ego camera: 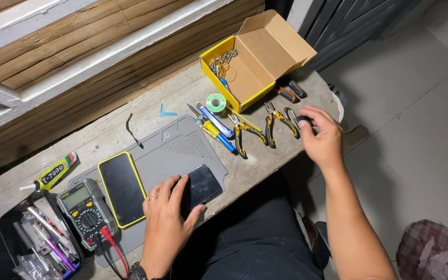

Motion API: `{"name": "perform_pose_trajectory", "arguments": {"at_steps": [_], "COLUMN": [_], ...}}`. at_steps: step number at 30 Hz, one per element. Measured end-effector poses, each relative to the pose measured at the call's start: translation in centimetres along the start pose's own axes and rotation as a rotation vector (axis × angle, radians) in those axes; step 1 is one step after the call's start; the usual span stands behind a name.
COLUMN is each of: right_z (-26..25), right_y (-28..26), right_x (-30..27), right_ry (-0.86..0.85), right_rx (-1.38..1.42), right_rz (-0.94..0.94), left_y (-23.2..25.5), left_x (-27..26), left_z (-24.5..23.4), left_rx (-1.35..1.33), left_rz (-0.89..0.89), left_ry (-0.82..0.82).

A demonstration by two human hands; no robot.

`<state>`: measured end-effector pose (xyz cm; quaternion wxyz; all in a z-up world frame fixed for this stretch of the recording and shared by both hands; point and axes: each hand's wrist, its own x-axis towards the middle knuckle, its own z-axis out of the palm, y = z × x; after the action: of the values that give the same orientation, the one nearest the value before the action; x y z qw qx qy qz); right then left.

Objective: The person disassembles a smartphone to reveal its internal components, then uses a multimeter to test the device. Afterward, they organize various tools, including pliers and a soldering iron, into a yellow box on the workbench. Finally, the person handles a screwdriver and a soldering iron, preparing them for use.

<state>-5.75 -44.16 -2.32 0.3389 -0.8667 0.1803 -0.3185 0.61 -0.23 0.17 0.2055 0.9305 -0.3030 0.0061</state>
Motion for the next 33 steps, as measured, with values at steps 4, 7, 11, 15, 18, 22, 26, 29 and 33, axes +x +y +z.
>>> {"name": "perform_pose_trajectory", "arguments": {"at_steps": [4,7,11,15,18,22,26,29,33], "right_z": [1.0,1.5,1.9,2.7,1.5,0.5,1.7,4.0,7.8], "right_y": [0.9,1.4,2.0,4.2,1.4,-4.3,-10.0,-12.4,-13.2], "right_x": [-0.5,-0.7,-1.0,-1.0,-1.2,-1.8,-4.0,-6.1,-9.5], "right_ry": [0.138,0.216,0.259,0.326,0.401,0.406,0.167,-0.057,-0.344], "right_rx": [0.079,0.063,0.032,0.173,0.054,0.092,0.267,0.427,0.648], "right_rz": [0.140,0.213,0.096,-0.005,-0.115,-0.229,-0.098,-0.008,0.268], "left_y": [0.0,0.1,-0.6,-1.1,-1.1,-1.2,-1.2,-1.5,-1.7], "left_x": [-0.1,0.1,0.4,0.6,0.7,0.9,1.3,1.5,1.6], "left_z": [0.1,0.1,0.1,0.0,0.0,0.2,-0.1,0.7,1.0], "left_rx": [-0.005,-0.002,-0.027,-0.043,-0.036,-0.035,-0.040,-0.053,-0.113], "left_rz": [-0.007,-0.002,0.032,0.157,0.172,0.166,0.194,0.190,0.154], "left_ry": [-0.002,0.011,0.017,0.109,0.128,0.166,0.176,0.243,0.303]}}
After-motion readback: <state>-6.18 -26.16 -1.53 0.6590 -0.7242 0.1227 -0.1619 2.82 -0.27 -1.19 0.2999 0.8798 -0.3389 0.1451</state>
